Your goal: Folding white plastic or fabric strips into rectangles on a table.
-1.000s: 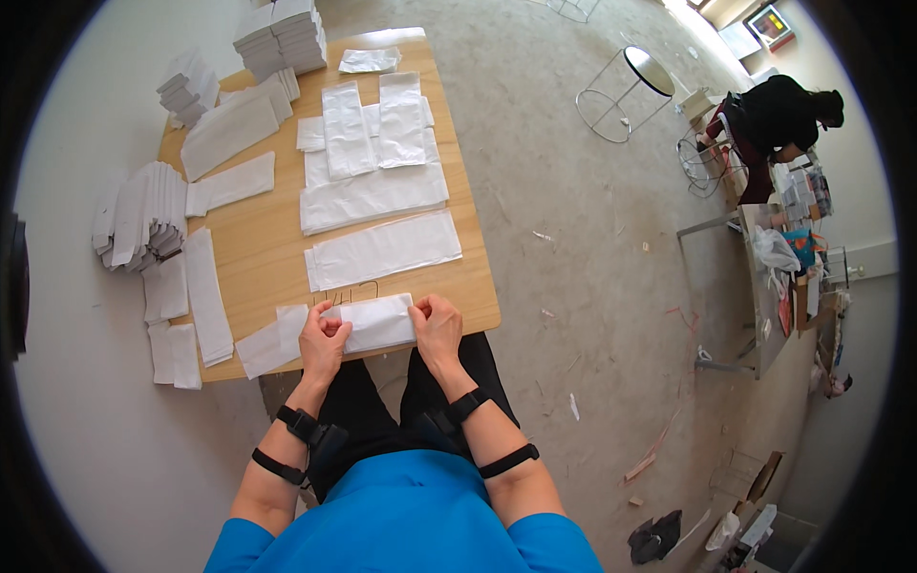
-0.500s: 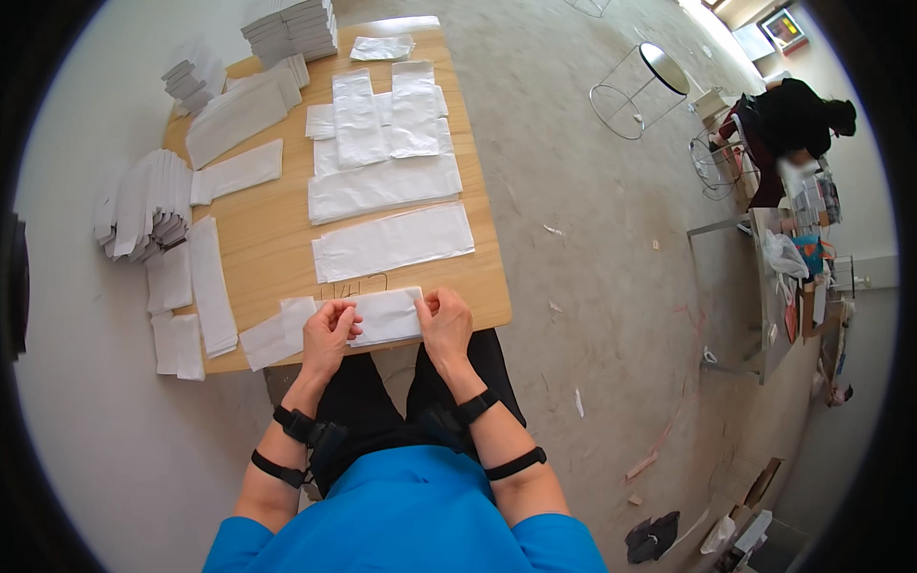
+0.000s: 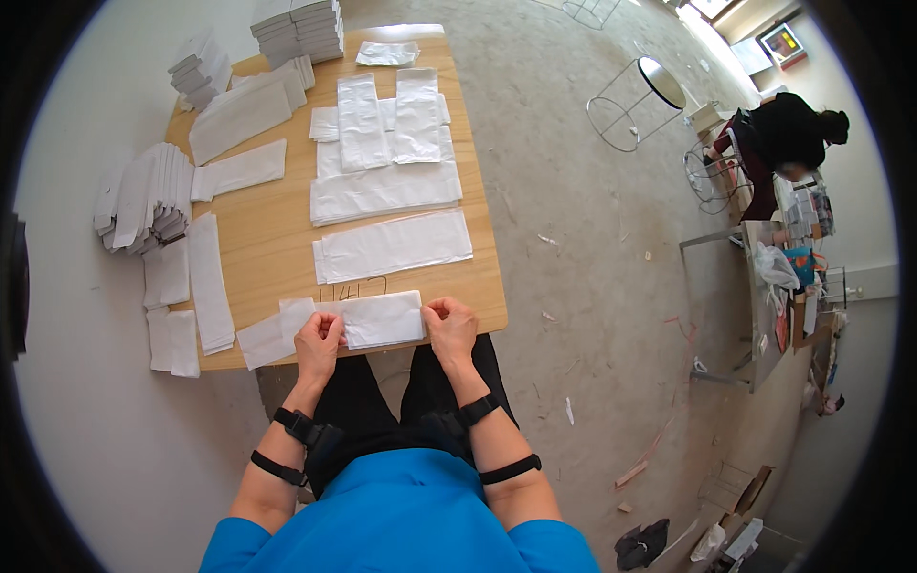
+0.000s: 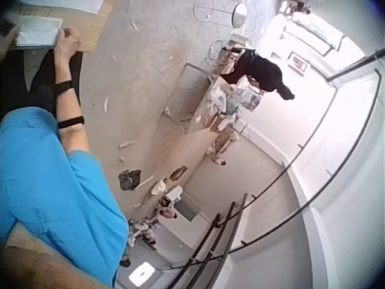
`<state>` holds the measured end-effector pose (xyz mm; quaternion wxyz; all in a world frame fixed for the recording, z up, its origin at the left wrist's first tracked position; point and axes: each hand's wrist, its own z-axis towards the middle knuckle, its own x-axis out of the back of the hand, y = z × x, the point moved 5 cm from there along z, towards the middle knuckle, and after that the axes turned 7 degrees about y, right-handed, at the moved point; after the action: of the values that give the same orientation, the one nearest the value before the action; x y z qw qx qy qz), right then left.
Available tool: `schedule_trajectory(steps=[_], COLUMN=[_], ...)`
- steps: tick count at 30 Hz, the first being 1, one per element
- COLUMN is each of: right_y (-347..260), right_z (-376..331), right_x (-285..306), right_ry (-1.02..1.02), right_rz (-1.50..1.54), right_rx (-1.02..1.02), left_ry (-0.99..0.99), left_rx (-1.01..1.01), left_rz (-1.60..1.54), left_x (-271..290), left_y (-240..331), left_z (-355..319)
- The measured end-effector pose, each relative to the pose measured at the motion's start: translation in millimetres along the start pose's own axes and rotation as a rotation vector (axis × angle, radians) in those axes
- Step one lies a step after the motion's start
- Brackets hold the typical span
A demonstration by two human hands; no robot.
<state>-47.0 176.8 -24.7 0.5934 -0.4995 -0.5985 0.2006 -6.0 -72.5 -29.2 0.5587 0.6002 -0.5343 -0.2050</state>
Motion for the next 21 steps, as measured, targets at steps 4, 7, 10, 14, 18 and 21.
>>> schedule_trajectory(steps=[4, 7, 10, 14, 18, 21], right_y=[-1, 1, 2, 0, 0, -5], right_z=[-1, 1, 2, 1, 0, -1], right_x=[-4, -4, -3, -4, -4, -8], right_ry=[-0.008, 0.01, 0.016, 0.002, -0.003, -0.005], right_rz=[-0.104, -0.112, -0.093, -0.113, -0.092, -0.129], right_rx=[-0.008, 0.005, 0.004, 0.036, 0.02, 0.063], left_ry=[-0.007, -0.031, -0.031, -0.034, -0.029, -0.021], left_rx=[-0.007, -0.059, -0.067, -0.059, -0.066, -0.115], left_rz=[0.044, 0.06, 0.067, 0.075, 0.092, 0.135], left_x=[-3, -8, -8, -9, -10, -10], left_y=[1, 2, 1, 6, 5, 6], left_z=[2, 2, 2, 1, 1, 4])
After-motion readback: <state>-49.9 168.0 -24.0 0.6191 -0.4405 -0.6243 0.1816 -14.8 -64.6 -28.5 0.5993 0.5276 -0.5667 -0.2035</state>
